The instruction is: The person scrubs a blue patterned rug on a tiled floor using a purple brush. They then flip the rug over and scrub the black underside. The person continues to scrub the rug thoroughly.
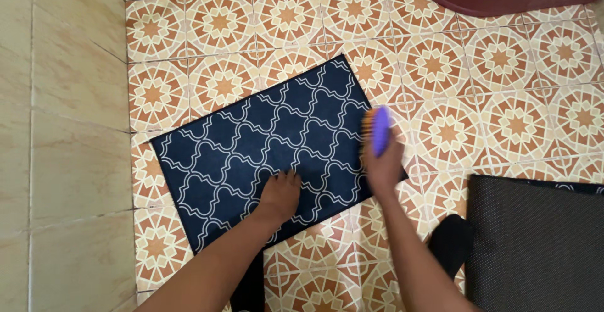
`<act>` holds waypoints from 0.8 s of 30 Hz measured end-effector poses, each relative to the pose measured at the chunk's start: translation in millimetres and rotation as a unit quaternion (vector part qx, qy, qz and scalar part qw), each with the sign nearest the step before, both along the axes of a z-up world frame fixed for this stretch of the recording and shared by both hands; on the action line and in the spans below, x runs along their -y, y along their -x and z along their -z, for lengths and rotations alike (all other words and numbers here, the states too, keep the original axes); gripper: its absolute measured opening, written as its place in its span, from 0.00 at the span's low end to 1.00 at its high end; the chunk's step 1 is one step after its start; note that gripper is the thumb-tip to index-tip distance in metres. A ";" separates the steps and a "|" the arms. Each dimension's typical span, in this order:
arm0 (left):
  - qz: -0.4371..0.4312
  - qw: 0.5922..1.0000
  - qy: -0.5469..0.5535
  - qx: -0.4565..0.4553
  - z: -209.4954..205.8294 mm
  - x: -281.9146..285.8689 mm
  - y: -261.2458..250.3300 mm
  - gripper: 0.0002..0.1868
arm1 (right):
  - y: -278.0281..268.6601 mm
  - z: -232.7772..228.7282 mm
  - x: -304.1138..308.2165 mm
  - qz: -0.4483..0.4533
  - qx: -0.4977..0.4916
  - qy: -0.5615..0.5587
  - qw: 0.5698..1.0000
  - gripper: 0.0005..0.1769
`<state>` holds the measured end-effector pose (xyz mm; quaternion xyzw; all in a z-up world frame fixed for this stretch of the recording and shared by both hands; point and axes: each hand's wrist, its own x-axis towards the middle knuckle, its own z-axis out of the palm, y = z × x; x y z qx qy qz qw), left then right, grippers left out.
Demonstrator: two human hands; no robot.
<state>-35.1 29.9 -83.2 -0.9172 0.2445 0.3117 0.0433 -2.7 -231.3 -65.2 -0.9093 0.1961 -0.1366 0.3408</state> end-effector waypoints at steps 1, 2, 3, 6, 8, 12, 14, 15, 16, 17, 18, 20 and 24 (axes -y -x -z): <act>-0.003 1.000 -0.013 0.020 1.7 -0.3 -3.2 0.34 | 1.2 -1.4 -18.7 -0.057 0.034 -0.026 0.997 0.36; -0.006 0.999 -0.025 0.040 1.9 0.0 -4.6 0.39 | 4.1 -3.6 -37.7 -0.098 -0.001 -0.037 0.995 0.38; -0.018 0.999 -0.033 0.020 0.9 -1.2 -5.4 0.40 | 5.9 -6.1 -56.7 -0.138 -0.035 -0.048 0.989 0.39; -0.046 0.997 -0.056 -0.038 -4.7 -4.9 -9.5 0.44 | 12.3 -13.6 -101.1 -0.255 -0.048 -0.044 0.965 0.40; -0.053 0.993 -0.069 -0.076 -8.0 -4.2 -12.4 0.47 | 7.8 -15.0 -114.8 -0.314 -0.089 -0.015 0.945 0.39; -0.060 0.992 -0.065 -0.095 -7.3 -2.2 -16.8 0.47 | -13.2 -10.2 -106.9 -0.285 -0.099 0.067 0.951 0.38; -0.057 0.992 -0.066 -0.091 -4.0 -2.5 -18.5 0.48 | -27.9 -8.2 -84.8 -0.239 -0.099 0.082 0.962 0.35; -0.056 0.992 -0.066 -0.091 -2.2 -3.0 -18.9 0.47 | -34.5 -6.8 -70.5 -0.199 -0.104 0.098 0.970 0.37; -0.055 0.992 -0.066 -0.091 -0.6 -3.5 -20.1 0.47 | -39.6 -5.4 -54.0 -0.158 -0.107 0.115 0.975 0.38; -0.053 0.992 -0.066 -0.090 0.1 -4.3 -20.8 0.46 | -42.1 -3.6 -37.1 -0.105 -0.112 0.117 0.981 0.38; -0.054 0.992 -0.067 -0.095 -0.1 -6.1 -19.5 0.46 | -43.7 -1.4 -20.9 -0.051 -0.116 0.118 0.985 0.37; -0.057 0.991 -0.065 -0.101 -1.1 -7.5 -20.3 0.45 | -51.0 2.9 7.2 0.071 -0.141 0.095 0.983 0.39; -0.056 0.992 -0.058 -0.095 -1.7 -9.7 -19.9 0.43 | -44.4 6.0 20.1 0.079 -0.049 0.061 0.994 0.41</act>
